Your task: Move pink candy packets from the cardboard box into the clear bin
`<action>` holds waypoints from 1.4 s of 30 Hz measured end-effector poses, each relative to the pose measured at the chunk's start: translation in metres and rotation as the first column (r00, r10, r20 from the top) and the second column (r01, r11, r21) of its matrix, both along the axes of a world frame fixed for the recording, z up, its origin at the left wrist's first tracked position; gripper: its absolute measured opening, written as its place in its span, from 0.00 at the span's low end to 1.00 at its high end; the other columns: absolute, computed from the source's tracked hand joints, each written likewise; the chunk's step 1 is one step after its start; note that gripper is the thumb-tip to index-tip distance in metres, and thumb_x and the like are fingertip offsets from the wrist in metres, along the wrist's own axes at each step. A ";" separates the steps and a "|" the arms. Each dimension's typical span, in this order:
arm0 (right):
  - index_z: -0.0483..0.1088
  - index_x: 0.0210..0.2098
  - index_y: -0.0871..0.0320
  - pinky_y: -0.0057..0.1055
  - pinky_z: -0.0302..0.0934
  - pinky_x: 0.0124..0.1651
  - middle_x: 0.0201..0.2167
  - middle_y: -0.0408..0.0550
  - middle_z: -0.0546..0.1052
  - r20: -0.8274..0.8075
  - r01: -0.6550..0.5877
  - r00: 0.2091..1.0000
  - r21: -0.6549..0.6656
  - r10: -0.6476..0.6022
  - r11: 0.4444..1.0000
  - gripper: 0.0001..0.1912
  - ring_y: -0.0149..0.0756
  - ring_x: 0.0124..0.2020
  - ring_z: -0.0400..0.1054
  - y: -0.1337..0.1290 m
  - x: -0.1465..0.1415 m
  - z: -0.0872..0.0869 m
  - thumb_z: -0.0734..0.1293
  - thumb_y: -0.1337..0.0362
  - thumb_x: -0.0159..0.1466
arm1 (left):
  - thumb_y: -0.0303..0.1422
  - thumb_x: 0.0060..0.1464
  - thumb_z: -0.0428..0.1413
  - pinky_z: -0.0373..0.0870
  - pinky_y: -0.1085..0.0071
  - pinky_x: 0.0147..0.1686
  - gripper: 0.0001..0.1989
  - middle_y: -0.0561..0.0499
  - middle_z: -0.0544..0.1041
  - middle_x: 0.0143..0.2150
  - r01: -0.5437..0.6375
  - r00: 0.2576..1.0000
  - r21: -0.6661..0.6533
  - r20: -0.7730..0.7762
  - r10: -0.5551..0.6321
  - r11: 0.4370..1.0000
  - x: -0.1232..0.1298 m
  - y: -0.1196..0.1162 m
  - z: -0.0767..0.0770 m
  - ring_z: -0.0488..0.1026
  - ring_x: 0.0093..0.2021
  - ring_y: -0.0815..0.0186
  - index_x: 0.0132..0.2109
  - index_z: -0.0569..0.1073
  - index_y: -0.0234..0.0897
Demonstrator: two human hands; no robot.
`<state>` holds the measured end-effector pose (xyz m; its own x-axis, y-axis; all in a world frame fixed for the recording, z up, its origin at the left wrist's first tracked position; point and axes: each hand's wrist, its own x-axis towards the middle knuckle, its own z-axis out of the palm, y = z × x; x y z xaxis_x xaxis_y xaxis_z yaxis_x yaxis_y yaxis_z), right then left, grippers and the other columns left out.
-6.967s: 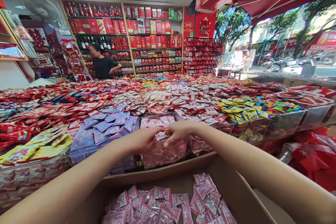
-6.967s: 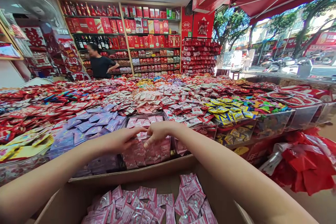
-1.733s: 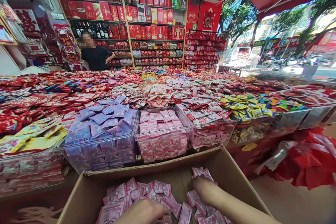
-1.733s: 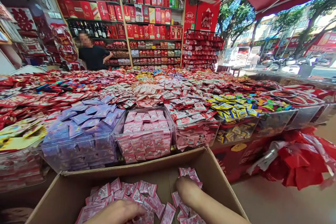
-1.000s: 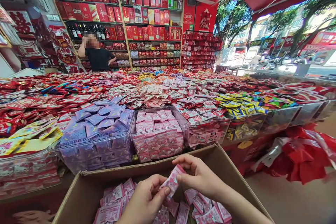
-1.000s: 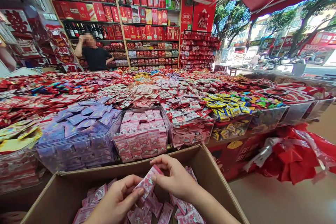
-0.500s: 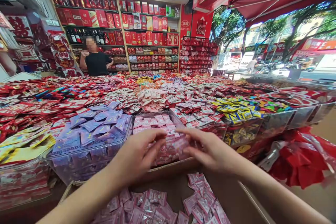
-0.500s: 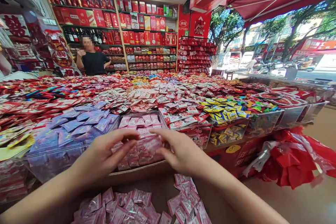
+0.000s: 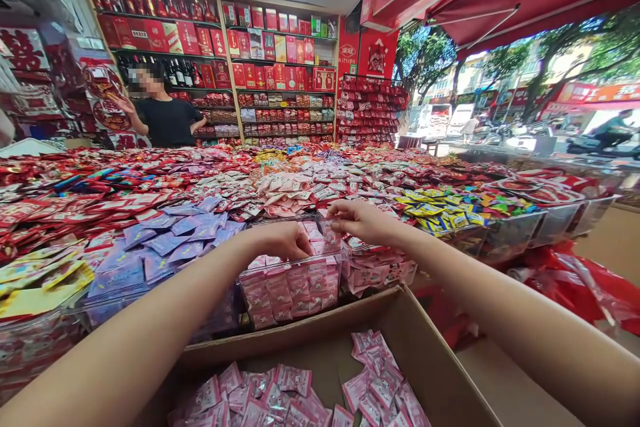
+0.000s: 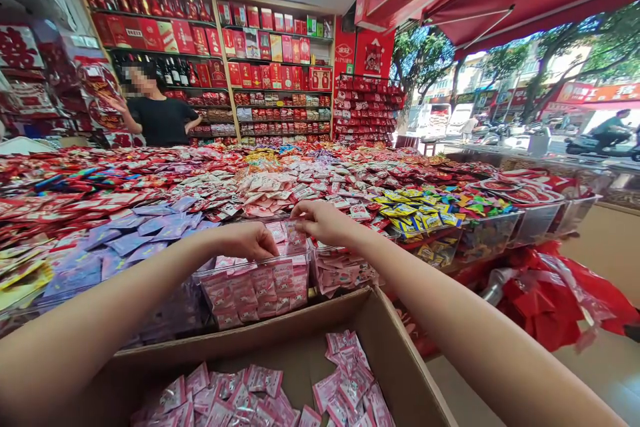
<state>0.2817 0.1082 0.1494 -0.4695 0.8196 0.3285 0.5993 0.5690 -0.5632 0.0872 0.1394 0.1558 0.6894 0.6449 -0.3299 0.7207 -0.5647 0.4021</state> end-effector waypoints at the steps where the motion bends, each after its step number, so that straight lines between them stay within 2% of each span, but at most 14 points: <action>1: 0.63 0.35 0.61 0.25 0.53 0.27 0.23 0.42 0.68 0.026 0.000 1.000 -0.005 0.001 1.000 0.08 0.28 0.24 0.59 0.001 0.000 0.001 0.59 0.66 0.56 | 0.30 0.48 0.53 0.60 0.74 0.22 0.06 0.58 0.68 0.21 0.002 1.000 -0.004 -0.004 -0.002 1.000 0.000 0.000 0.000 0.63 0.20 0.73 0.31 0.72 0.32; 6: 0.67 0.35 0.63 0.25 0.53 0.31 0.28 0.46 0.70 0.194 -0.004 0.981 -0.023 0.009 1.000 0.10 0.30 0.28 0.61 0.006 -0.005 0.007 0.61 0.68 0.53 | 0.28 0.50 0.52 0.58 0.74 0.21 0.06 0.60 0.65 0.20 0.015 1.000 -0.007 -0.014 -0.015 1.000 0.002 0.001 -0.001 0.60 0.19 0.74 0.27 0.70 0.32; 12: 0.71 0.34 0.63 0.24 0.53 0.28 0.28 0.47 0.73 0.401 -0.036 0.913 -0.113 0.078 0.993 0.11 0.31 0.28 0.62 0.012 -0.015 0.015 0.63 0.68 0.50 | 0.28 0.51 0.51 0.58 0.75 0.20 0.07 0.60 0.63 0.19 0.033 0.998 -0.096 -0.054 -0.038 0.995 0.001 0.004 -0.001 0.59 0.18 0.74 0.26 0.67 0.33; 20: 0.73 0.33 0.64 0.24 0.54 0.23 0.25 0.48 0.74 0.600 0.058 0.789 -0.281 0.128 0.958 0.14 0.32 0.24 0.63 0.018 -0.030 0.022 0.65 0.69 0.45 | 0.29 0.51 0.51 0.56 0.76 0.20 0.08 0.61 0.60 0.19 0.064 0.993 -0.064 -0.094 -0.070 0.996 0.003 0.008 -0.003 0.57 0.18 0.75 0.25 0.65 0.33; 23: 0.72 0.34 0.61 0.24 0.55 0.22 0.22 0.45 0.72 0.626 0.073 0.760 -0.349 0.175 0.934 0.14 0.30 0.21 0.63 0.021 -0.033 0.022 0.64 0.69 0.47 | 0.29 0.51 0.51 0.55 0.76 0.19 0.08 0.61 0.60 0.18 0.067 0.990 -0.046 -0.120 -0.072 0.997 0.004 0.006 -0.001 0.57 0.18 0.75 0.25 0.65 0.33; 26: 0.72 0.35 0.59 0.24 0.55 0.22 0.19 0.42 0.70 0.643 0.085 0.744 -0.361 0.181 0.929 0.14 0.28 0.19 0.62 0.025 -0.036 0.022 0.63 0.70 0.48 | 0.30 0.52 0.51 0.55 0.75 0.19 0.09 0.60 0.60 0.19 0.061 0.986 -0.038 -0.152 -0.066 0.997 0.006 0.004 0.002 0.57 0.18 0.74 0.25 0.65 0.33; 31: 0.73 0.23 0.65 0.31 0.57 0.25 0.14 0.44 0.68 0.725 0.128 0.671 -0.317 0.153 0.940 0.08 0.35 0.20 0.63 0.032 -0.049 0.019 0.65 0.75 0.42 | 0.29 0.53 0.50 0.56 0.76 0.19 0.09 0.61 0.61 0.18 0.052 0.975 -0.066 -0.214 -0.065 0.997 0.010 0.002 0.006 0.57 0.17 0.75 0.25 0.65 0.33; 34: 0.71 0.18 0.65 0.33 0.58 0.27 0.12 0.45 0.67 0.758 0.171 0.637 -0.313 0.138 0.934 0.03 0.36 0.22 0.64 0.035 -0.061 0.016 0.67 0.70 0.41 | 0.29 0.52 0.50 0.58 0.76 0.20 0.09 0.61 0.61 0.19 0.047 0.969 -0.063 -0.239 -0.061 0.997 0.014 0.002 0.008 0.58 0.17 0.75 0.25 0.65 0.33; 38: 0.71 0.18 0.64 0.31 0.59 0.27 0.10 0.42 0.66 0.778 0.224 0.619 -0.311 0.112 0.923 0.11 0.34 0.21 0.63 0.037 -0.070 0.011 0.68 0.59 0.42 | 0.29 0.53 0.51 0.60 0.75 0.21 0.10 0.60 0.63 0.19 0.041 0.964 -0.045 -0.259 -0.051 0.998 0.019 0.002 0.008 0.61 0.19 0.75 0.24 0.65 0.33; 42: 0.71 0.17 0.66 0.32 0.60 0.26 0.10 0.43 0.66 0.772 0.225 0.622 -0.334 0.129 0.915 0.13 0.35 0.20 0.63 0.038 -0.071 0.009 0.69 0.59 0.42 | 0.28 0.52 0.51 0.62 0.75 0.21 0.09 0.60 0.64 0.19 0.031 0.965 -0.044 -0.258 -0.041 0.999 0.023 0.001 0.003 0.62 0.19 0.74 0.24 0.65 0.32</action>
